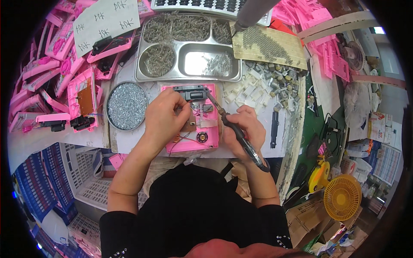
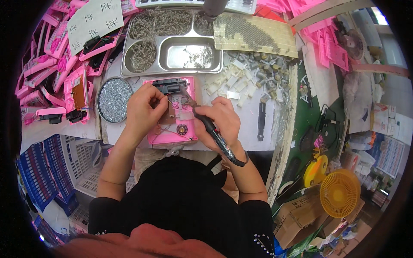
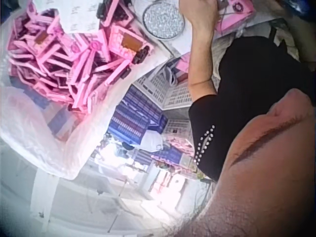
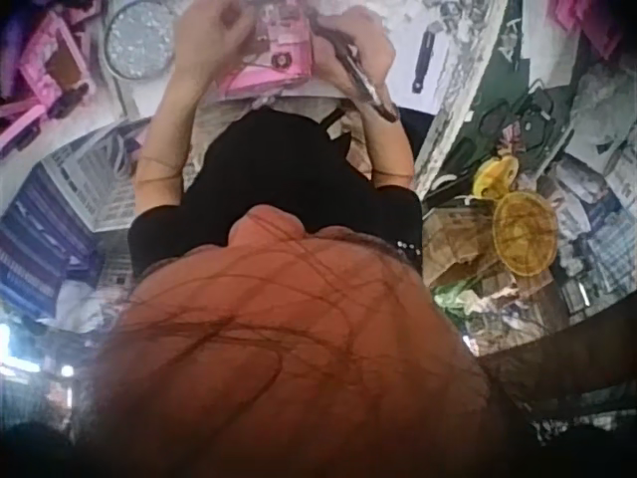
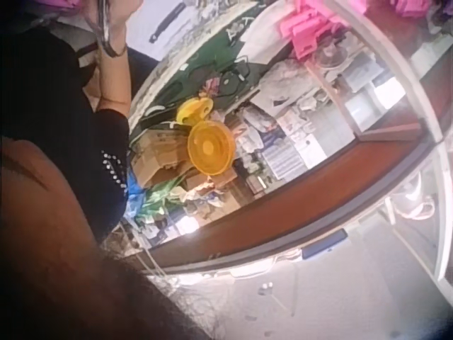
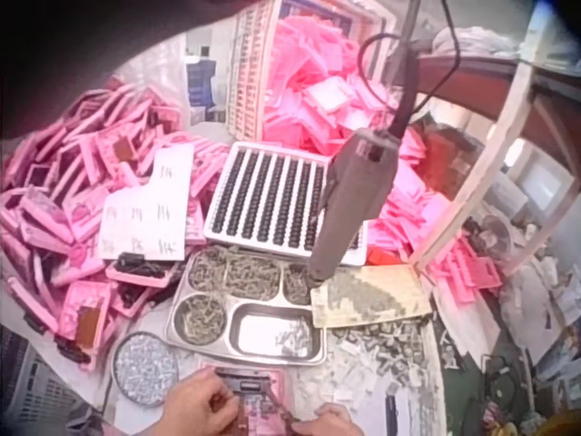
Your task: Assembling the internal components of a pink plastic toy, including securing electronic boards with an electric screwdriver and soldering wires.
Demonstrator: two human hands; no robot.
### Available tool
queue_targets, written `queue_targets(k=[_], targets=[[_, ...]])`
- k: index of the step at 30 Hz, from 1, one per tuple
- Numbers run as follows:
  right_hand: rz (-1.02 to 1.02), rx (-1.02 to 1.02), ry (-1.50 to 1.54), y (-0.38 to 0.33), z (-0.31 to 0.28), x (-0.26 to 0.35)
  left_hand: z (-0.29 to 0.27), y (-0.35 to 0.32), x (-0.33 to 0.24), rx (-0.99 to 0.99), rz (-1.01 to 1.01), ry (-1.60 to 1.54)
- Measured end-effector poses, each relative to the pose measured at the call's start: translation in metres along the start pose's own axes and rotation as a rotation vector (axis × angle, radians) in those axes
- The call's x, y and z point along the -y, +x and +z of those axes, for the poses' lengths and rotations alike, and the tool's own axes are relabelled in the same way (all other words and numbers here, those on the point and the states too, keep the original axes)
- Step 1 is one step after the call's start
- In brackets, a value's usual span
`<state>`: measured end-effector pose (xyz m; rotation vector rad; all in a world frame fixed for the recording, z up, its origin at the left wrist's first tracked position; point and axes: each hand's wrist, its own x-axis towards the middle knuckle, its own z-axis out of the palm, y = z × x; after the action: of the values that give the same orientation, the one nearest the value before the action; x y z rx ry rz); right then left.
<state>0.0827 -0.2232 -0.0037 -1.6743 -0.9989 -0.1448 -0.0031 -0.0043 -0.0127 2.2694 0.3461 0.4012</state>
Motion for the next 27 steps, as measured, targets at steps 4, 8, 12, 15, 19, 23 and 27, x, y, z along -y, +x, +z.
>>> queue_targets(k=[4,8,12,15,19,23,27], targets=[[-0.085,0.03,-0.036,-0.003,0.006,0.0,0.001,-0.001,-0.001,-0.003,0.006,0.01],[-0.125,0.056,-0.042,-0.004,0.012,-0.004,0.001,0.0,-0.003,-0.005,-0.002,0.027],[-0.126,0.108,-0.066,-0.007,0.012,-0.004,0.001,0.0,-0.001,-0.007,-0.001,0.042],[-0.151,0.102,-0.069,-0.005,0.014,-0.005,0.003,-0.001,0.0,-0.015,-0.001,0.036],[-0.121,0.136,-0.092,-0.008,0.013,-0.004,0.002,-0.001,0.0,-0.012,-0.008,0.04],[-0.123,0.128,-0.094,-0.007,0.015,-0.005,0.003,-0.001,-0.002,-0.019,-0.01,0.039],[-0.124,0.136,-0.099,-0.008,0.015,-0.006,0.003,-0.002,0.0,-0.021,-0.005,0.035]])
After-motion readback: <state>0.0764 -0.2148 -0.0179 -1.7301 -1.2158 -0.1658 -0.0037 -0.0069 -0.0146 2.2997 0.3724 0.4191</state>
